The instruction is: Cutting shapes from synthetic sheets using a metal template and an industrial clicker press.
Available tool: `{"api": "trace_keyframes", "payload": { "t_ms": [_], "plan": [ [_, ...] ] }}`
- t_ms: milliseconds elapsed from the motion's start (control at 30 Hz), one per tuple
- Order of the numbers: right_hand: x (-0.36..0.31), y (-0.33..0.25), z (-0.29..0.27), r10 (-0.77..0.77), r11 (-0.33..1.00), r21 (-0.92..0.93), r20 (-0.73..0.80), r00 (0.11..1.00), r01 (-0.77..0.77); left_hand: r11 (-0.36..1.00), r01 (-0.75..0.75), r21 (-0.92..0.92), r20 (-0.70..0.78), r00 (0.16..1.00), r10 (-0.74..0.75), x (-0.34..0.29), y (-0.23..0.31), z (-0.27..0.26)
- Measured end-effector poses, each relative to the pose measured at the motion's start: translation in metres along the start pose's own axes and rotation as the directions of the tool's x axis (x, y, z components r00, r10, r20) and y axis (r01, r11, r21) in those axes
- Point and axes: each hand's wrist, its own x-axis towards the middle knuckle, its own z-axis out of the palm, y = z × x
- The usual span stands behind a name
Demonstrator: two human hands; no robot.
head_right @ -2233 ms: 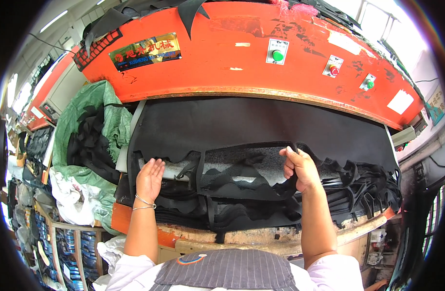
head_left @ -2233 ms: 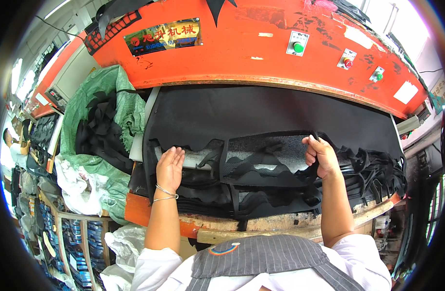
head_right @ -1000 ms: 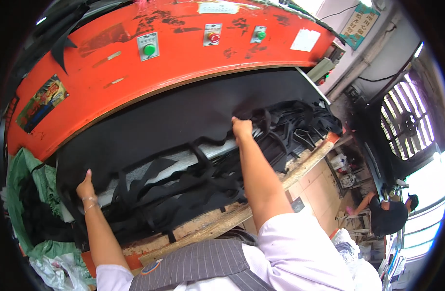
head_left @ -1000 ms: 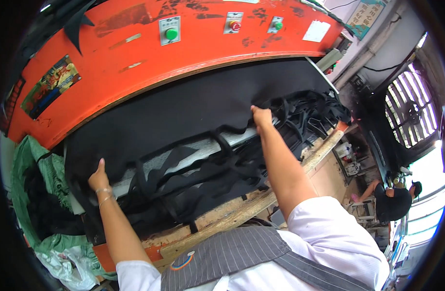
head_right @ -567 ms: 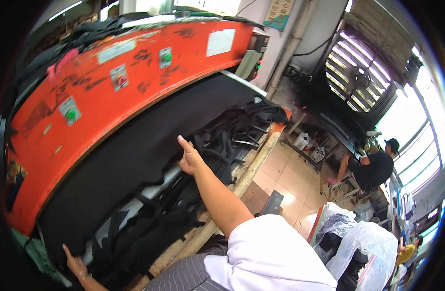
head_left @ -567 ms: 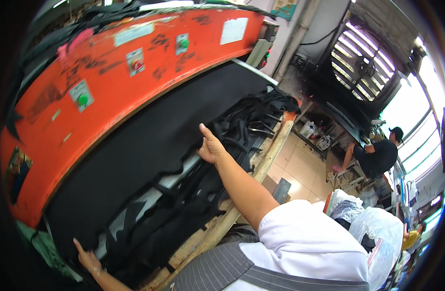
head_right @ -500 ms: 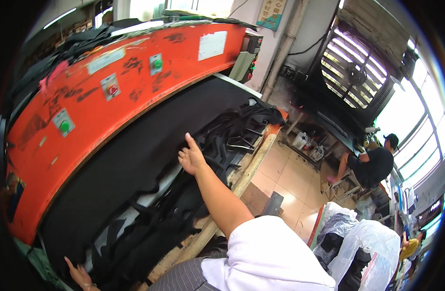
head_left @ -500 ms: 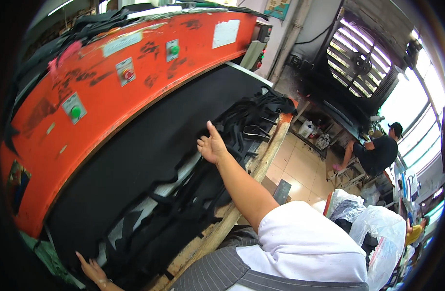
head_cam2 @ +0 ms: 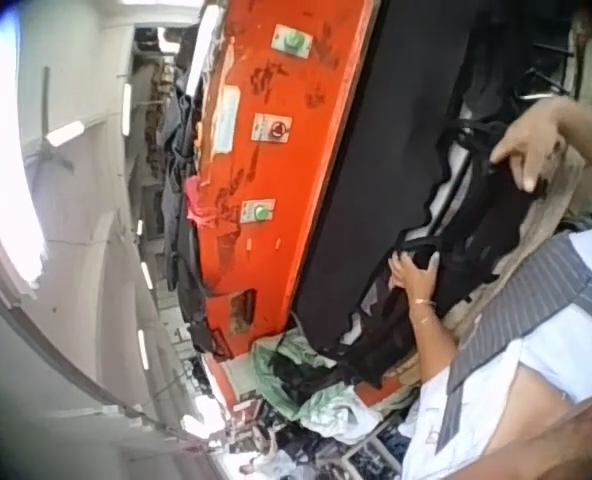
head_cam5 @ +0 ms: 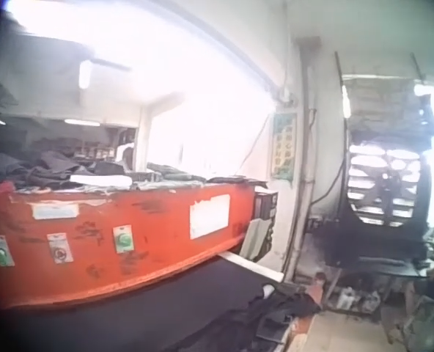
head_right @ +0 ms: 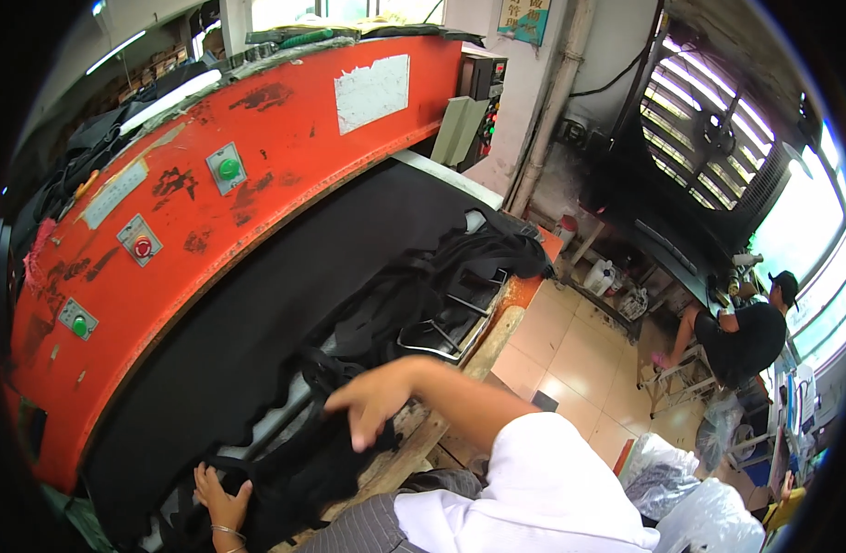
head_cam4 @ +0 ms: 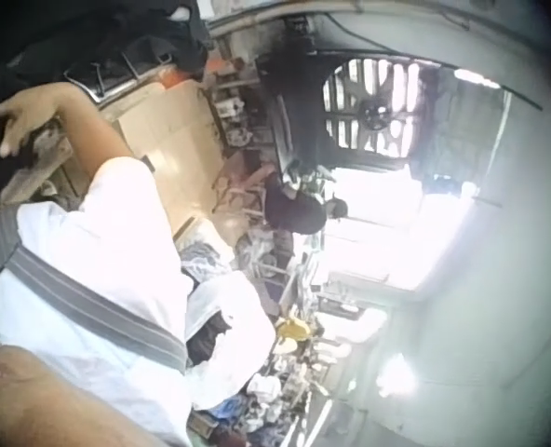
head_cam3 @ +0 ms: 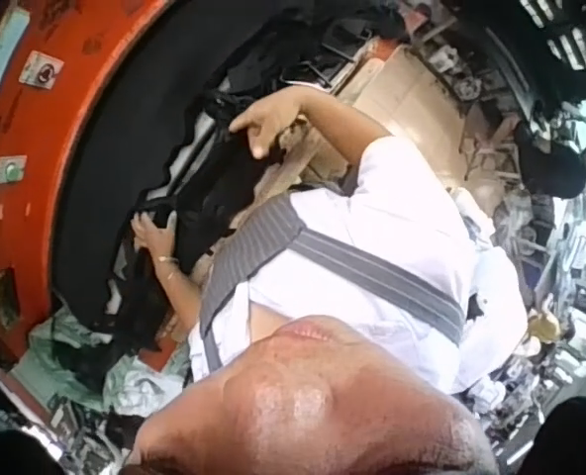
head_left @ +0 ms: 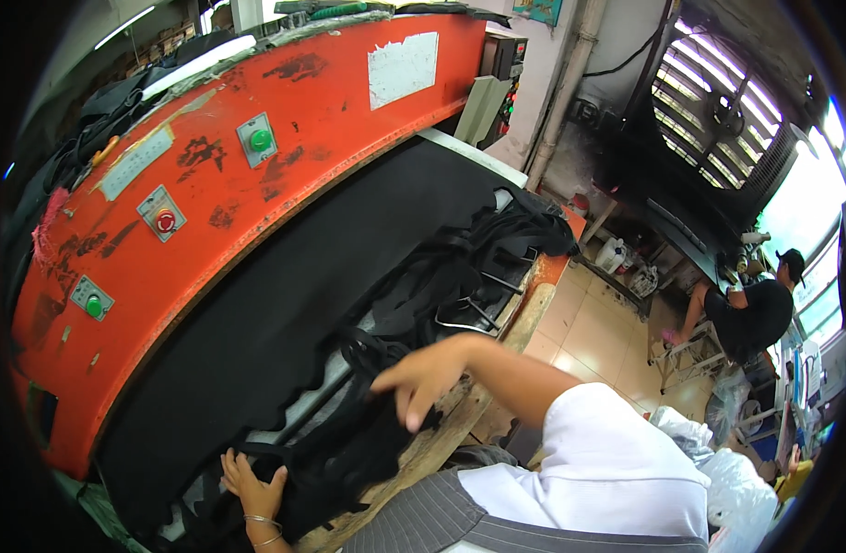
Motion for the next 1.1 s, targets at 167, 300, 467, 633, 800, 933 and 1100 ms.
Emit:
{"api": "trace_keyframes", "payload": {
  "t_ms": [167, 300, 467, 633, 800, 933, 1100],
  "plan": [
    [-0.12, 0.08, -0.103, 0.044, 0.957, -0.012, -0.981, 0.188, -0.289, 0.97, 0.131, 0.203, 0.206, 0.963, -0.173, -0.009, 0.065, -0.002],
    [-0.169, 0.173, -0.147, -0.241, 0.592, -0.182, -0.969, 0.043, -0.785, 0.922, 0.13, -0.364, 0.429, 0.902, 0.042, -0.042, 0.033, -0.016],
    [-0.2, 0.168, -0.172, 0.14, 0.517, -0.233, -0.926, 0.35, -0.824, 0.876, 0.429, -0.22, 0.495, 0.823, -0.279, -0.051, 0.04, -0.098],
    [-0.244, 0.185, -0.198, 0.204, 0.455, -0.034, -0.969, 0.141, -0.89, 0.028, 0.203, -0.979, 0.176, 0.904, -0.391, -0.031, -0.015, -0.059],
    [-0.197, 0.223, -0.253, 0.587, 0.807, 0.588, -0.809, -0.043, -0.046, -0.266, -0.094, -0.959, 0.163, 0.586, -0.794, 0.029, -0.09, -0.022],
    [-0.174, 0.198, -0.265, 0.707, 0.608, 0.688, -0.696, 0.124, 0.397, -0.444, -0.04, -0.895, 0.328, 0.618, -0.715, 0.053, -0.102, -0.025],
    [-0.143, 0.169, -0.252, 0.583, 0.573, 0.464, -0.81, 0.061, 0.675, -0.505, -0.012, -0.863, 0.464, 0.38, -0.801, 0.087, -0.085, -0.03]
  ]
}}
